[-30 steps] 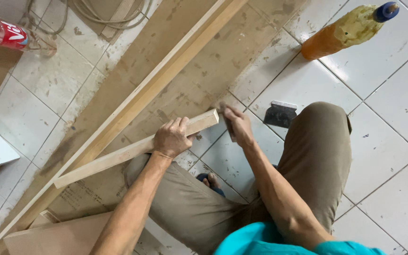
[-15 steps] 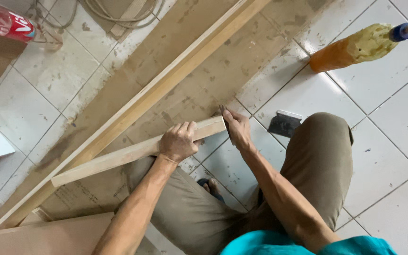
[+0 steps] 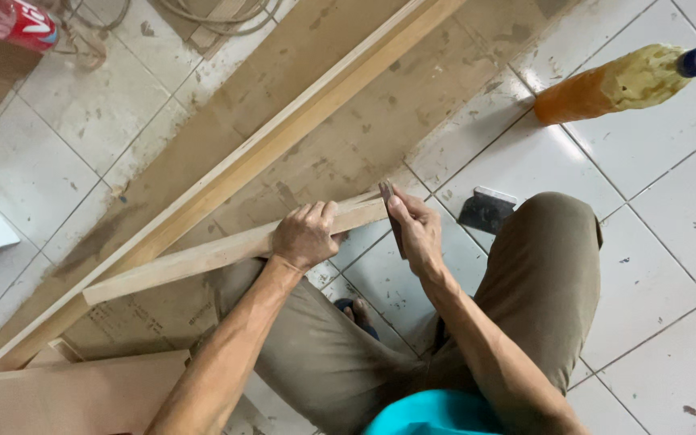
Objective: The person prepares wooden boards by applying glue to the edges, joining them, and then sanding the surfaces and edges with sandpaper.
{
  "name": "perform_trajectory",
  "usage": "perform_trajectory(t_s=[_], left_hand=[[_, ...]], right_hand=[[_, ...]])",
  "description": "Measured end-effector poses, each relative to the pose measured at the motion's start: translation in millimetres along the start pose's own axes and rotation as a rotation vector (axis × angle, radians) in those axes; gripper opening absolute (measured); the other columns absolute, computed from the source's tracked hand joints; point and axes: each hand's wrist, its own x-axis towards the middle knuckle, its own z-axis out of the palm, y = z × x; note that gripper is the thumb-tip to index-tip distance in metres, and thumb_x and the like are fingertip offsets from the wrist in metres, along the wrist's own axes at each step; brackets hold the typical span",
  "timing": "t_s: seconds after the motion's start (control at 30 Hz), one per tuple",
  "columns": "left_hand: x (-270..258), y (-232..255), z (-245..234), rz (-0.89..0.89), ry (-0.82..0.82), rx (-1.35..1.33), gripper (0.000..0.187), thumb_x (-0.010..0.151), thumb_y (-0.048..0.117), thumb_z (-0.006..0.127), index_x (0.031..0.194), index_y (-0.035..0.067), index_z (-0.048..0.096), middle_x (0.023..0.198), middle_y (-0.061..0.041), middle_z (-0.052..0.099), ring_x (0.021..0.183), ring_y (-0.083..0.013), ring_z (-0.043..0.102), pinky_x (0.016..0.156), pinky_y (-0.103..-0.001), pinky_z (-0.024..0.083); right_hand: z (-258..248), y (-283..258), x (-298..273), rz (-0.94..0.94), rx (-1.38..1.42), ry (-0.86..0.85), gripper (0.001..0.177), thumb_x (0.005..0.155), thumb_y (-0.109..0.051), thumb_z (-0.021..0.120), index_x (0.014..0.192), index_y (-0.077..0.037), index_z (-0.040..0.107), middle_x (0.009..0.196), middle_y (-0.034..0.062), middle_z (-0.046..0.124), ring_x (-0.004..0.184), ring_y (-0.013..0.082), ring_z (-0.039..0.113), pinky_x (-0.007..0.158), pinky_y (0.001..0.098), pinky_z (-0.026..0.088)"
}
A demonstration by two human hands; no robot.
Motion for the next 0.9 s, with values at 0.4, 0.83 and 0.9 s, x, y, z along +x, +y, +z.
perform_trajectory(t_s=[0.4,0.83,0.9], left_hand=[[9,0,-3,0.005,0.013,0.003,0.036,0.071,0.044,0.078,0.083,0.017,0.058,0.070,-0.004,0.061,0.064,-0.0245,0.070,0.060,-0.035,0.057],[8,1,1,0.013,-0.021,-0.041,0.032,0.078,0.043,0.074,0.086,0.015,0.059,0.071,-0.006,0.062,0.065,-0.0260,0.071,0.059,-0.036,0.059],[7,3,-1,0.015,-0.028,-0.037,0.032,0.076,0.042,0.075,0.085,0.016,0.058,0.070,-0.005,0.062,0.064,-0.0259,0.071,0.059,-0.037,0.059]], right_hand=[[8,-7,21,-0.032,-0.047,0.011,0.042,0.093,-0.045,0.070,0.131,-0.025,0.072,0.130,0.0173,0.071,0.131,0.0373,0.060,0.110,0.0465,0.044],[9,-50,-14,-0.101,-0.030,-0.006,0.041,0.095,-0.042,0.066,0.132,-0.026,0.071,0.126,0.0204,0.072,0.119,0.0297,0.064,0.102,0.0430,0.046],[-6,-48,-34,-0.051,-0.042,0.012,0.040,0.094,-0.041,0.068,0.130,-0.026,0.072,0.120,0.0184,0.074,0.115,0.0286,0.064,0.102,0.0431,0.046]])
